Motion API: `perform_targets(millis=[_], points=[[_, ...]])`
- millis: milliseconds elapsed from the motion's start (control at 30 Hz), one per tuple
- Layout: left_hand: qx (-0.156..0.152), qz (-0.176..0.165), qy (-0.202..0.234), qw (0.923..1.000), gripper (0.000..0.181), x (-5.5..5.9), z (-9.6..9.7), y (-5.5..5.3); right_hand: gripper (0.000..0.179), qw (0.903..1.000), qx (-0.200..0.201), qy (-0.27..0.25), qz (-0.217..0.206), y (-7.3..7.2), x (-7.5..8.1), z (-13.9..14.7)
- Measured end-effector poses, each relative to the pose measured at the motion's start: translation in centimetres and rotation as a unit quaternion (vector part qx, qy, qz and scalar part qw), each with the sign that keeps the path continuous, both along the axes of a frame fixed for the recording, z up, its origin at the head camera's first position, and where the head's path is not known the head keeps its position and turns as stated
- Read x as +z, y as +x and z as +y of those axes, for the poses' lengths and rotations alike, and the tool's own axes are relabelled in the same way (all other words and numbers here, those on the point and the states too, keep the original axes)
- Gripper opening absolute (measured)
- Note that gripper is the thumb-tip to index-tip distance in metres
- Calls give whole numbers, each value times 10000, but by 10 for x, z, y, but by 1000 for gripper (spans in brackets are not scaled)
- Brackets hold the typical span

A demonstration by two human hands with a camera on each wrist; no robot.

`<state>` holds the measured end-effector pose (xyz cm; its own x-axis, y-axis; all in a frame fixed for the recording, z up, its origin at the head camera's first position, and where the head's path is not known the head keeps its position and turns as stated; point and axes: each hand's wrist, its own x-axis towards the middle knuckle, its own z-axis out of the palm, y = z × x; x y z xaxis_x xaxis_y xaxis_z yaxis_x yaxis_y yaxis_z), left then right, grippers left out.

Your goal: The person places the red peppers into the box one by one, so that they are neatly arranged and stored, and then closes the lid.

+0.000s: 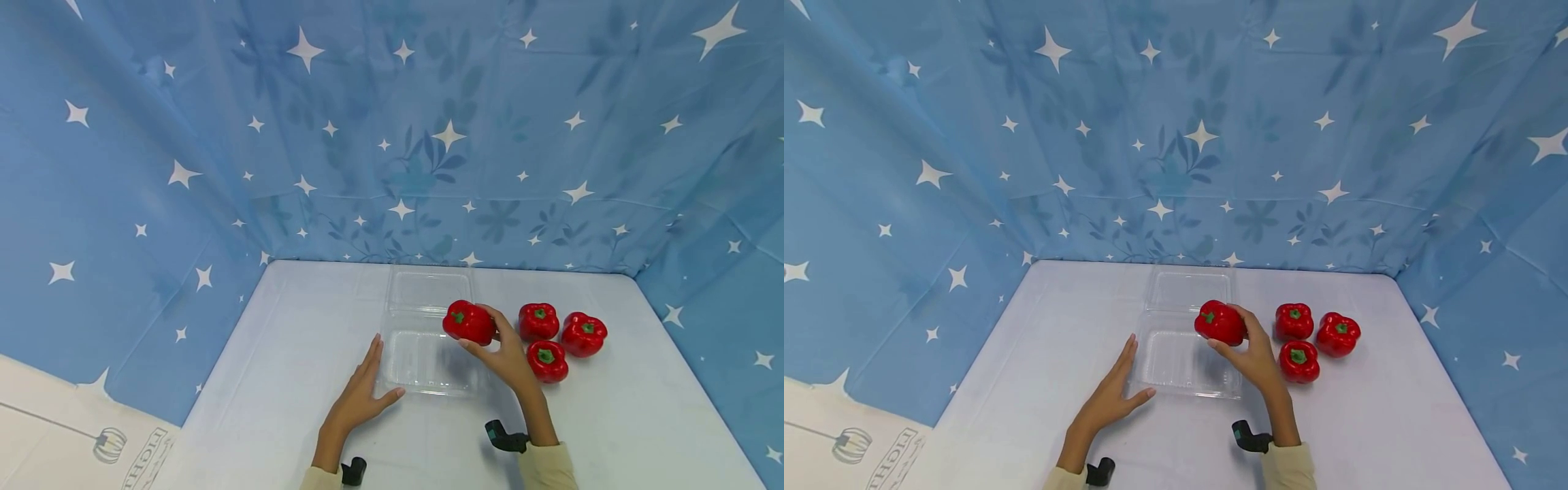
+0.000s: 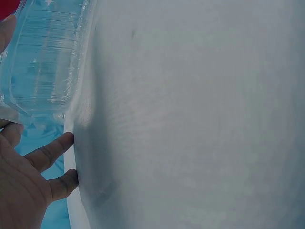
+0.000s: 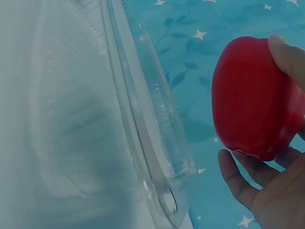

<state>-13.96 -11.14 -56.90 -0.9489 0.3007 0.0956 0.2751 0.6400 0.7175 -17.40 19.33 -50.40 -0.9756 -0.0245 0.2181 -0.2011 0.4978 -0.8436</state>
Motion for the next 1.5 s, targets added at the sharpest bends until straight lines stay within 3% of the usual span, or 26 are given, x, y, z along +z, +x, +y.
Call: perform_targets(millis=[567,767,1067,1500], points=[[15,119,-30,9999,102,2,0,-1,84,9959,492,-572,-488,-24,-3,-11],[58,34,-1,10000,103,2,1,-2,86,9946,455,-529,-765,-32,0,-20],[37,45,-4,10000,103,3,1,-3,83,9955,420,-465,-712,-43,0,-31],[8,59,31,10000,102,-2,2,-1,84,9931,235,-510,-1030,-49,-8,-52]])
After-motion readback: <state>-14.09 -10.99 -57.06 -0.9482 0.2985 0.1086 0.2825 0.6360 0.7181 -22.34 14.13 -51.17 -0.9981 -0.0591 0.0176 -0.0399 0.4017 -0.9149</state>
